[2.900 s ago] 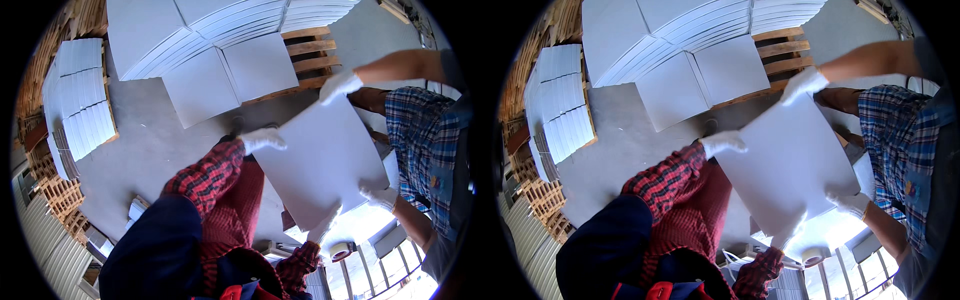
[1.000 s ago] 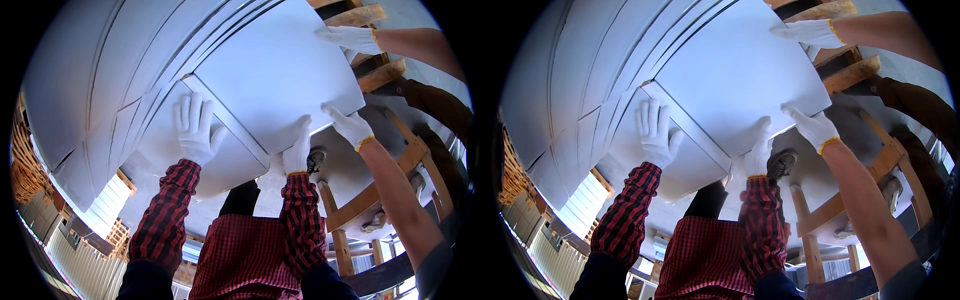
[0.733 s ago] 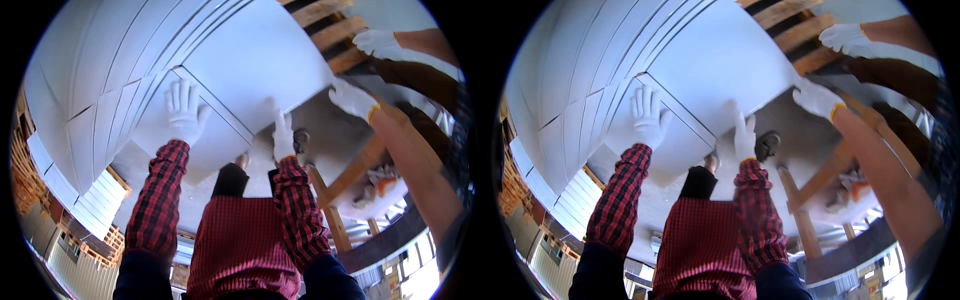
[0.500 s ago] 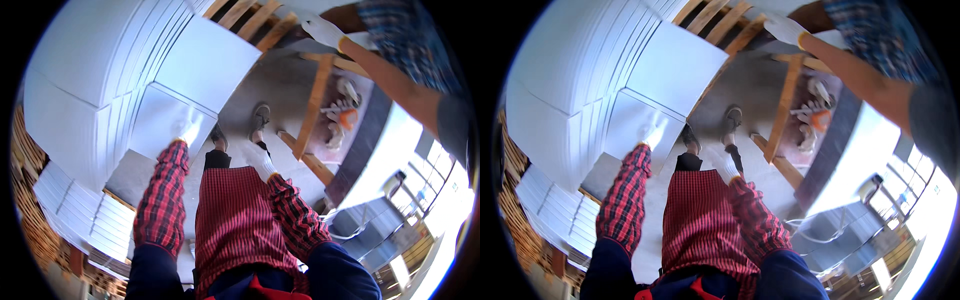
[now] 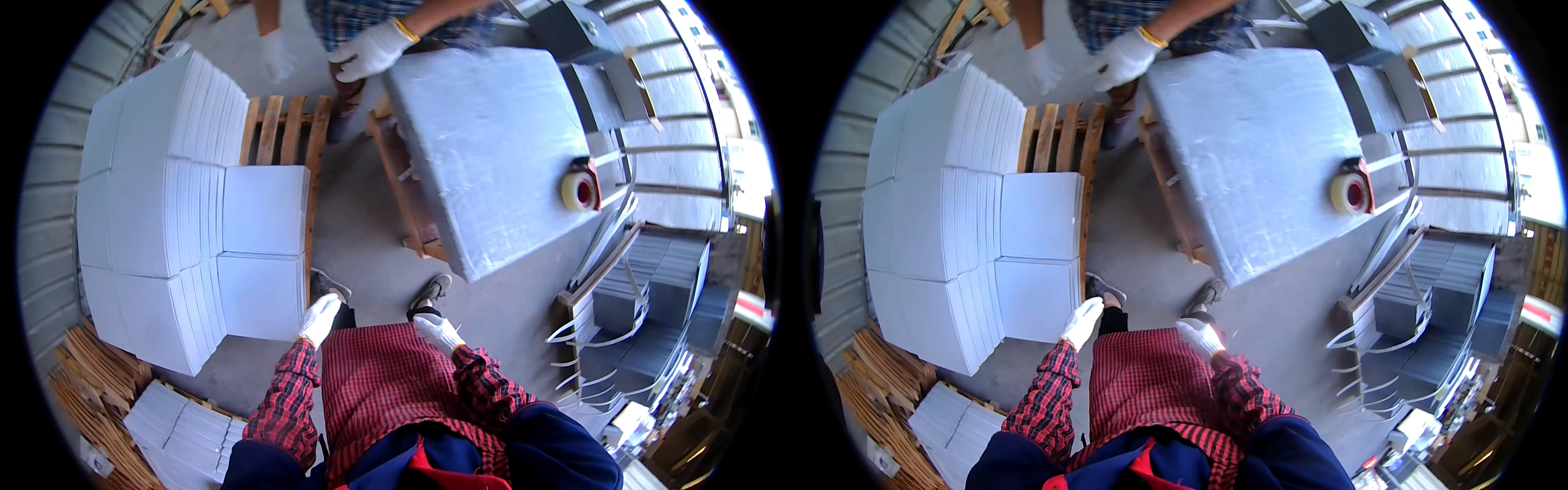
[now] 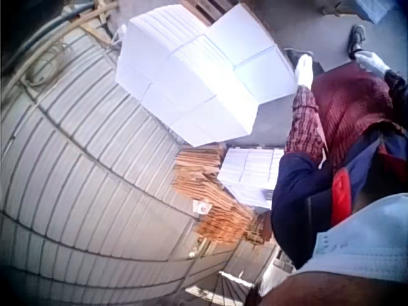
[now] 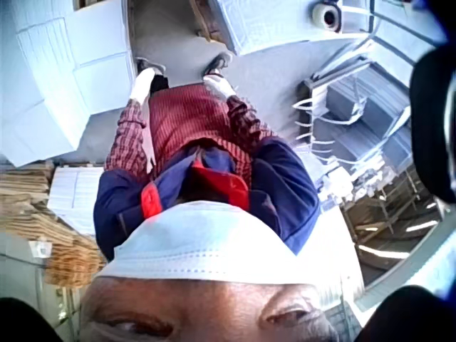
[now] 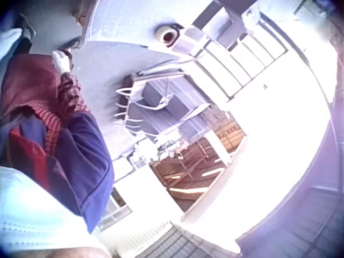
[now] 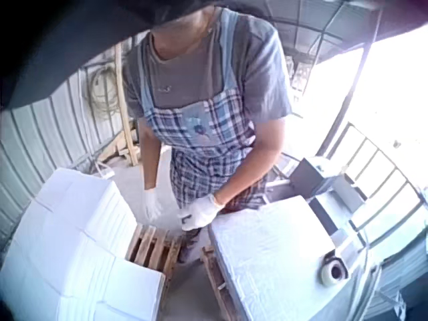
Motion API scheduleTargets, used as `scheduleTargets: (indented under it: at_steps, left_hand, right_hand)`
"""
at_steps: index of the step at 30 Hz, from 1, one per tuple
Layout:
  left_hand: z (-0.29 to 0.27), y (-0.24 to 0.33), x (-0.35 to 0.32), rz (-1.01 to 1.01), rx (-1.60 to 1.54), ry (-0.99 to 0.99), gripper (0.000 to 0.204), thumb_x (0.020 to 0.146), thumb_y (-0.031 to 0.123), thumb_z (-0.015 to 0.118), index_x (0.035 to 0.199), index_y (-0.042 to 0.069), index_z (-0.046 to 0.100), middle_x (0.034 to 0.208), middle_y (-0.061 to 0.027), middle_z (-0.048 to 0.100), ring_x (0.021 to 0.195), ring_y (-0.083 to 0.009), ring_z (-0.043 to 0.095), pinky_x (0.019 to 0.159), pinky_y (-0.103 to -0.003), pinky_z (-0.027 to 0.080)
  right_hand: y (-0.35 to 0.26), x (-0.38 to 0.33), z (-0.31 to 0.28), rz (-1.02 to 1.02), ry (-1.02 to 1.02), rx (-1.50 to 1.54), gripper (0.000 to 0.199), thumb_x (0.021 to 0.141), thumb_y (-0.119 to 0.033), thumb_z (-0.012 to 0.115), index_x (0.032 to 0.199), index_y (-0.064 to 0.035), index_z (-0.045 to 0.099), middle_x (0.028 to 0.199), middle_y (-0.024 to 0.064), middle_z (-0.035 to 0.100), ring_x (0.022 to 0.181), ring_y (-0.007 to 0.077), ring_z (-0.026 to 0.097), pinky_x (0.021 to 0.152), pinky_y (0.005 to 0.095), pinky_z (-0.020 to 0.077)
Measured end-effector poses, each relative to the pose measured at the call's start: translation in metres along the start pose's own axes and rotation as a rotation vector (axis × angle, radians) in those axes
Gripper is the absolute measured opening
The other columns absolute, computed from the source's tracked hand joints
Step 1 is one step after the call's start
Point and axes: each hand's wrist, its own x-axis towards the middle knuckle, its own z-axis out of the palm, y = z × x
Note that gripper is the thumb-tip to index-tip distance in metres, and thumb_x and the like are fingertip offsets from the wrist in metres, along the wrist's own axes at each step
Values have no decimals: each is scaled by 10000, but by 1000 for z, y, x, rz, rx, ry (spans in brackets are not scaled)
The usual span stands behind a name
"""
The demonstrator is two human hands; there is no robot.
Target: The person places gray rectangular panels into cardboard boxes, inserts white foam sheets for protection, and seals the boxes with tape. The person repeats this process for multiple units, stacking the sealed boxes on a wooden pallet.
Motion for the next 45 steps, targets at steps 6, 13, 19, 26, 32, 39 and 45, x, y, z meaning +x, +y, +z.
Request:
scheduleTargets:
  at_steps: [6, 13, 19, 26, 32, 39, 45]
  left_hand:
    - [75, 72, 24, 77, -570, -59, 500, 1010, 330, 570, 1407, 28, 528, 1324, -109, 617, 1206, -210, 592, 1041, -331, 440]
    - [176, 255, 91, 62, -433, 445, 675, 1004, 542, 488, 1523, 130, 360, 1479, -90, 474, 1312, -263, 481, 1067, -418, 386]
    - [221, 312, 123, -189, -74, 953, 597, 999, 580, 447, 1227, 40, 557, 1164, -201, 669, 1059, -380, 644, 869, -467, 494]
    - [224, 297, 129, -184, -77, 965, 636, 997, 607, 430, 1343, 84, 534, 1268, -206, 632, 1153, -381, 600, 958, -434, 468]
    - [213, 274, 133, -267, 25, 1042, 725, 1026, 560, 418, 1434, -39, 449, 1439, -251, 502, 1306, -376, 497, 1108, -420, 368]
    - [183, 279, 150, -374, -285, 1006, 870, 972, 654, 445, 1551, 21, 304, 1608, -135, 313, 1439, -281, 348, 1188, -381, 252]
    - [167, 261, 142, -344, -417, 1018, 882, 953, 672, 473, 1568, 66, 290, 1625, -82, 278, 1451, -257, 311, 1190, -429, 239]
  right_hand:
    - [56, -13, -131, -8, 180, 271, 396, 968, -339, 648, 1247, -58, 644, 995, 41, 698, 838, 152, 655, 711, 296, 518]
    - [14, -70, -306, -110, 458, 717, 434, 962, -365, 647, 1301, -99, 596, 1148, 56, 681, 996, 194, 652, 868, 378, 509]
    - [-35, -41, -403, -252, 642, 893, 442, 958, -407, 648, 1287, -116, 605, 1154, 36, 675, 1040, 195, 637, 904, 379, 481]
    - [-155, 50, -520, -402, 834, 372, 429, 981, -364, 610, 1215, -10, 675, 1036, 58, 699, 906, 130, 608, 824, 280, 485]
    - [-280, 119, -532, -209, 277, 223, 578, 1006, -464, 536, 1363, -12, 587, 1343, 160, 621, 1241, 228, 558, 1058, 320, 396]
    - [-304, 183, -540, -311, 21, 151, 615, 1038, -478, 437, 1435, -12, 503, 1461, 154, 532, 1367, 257, 474, 1150, 345, 318]
    - [-264, 217, -536, -694, 136, -194, 430, 1048, -287, 408, 1364, -40, 563, 1310, 205, 615, 1220, 346, 587, 1061, 376, 426]
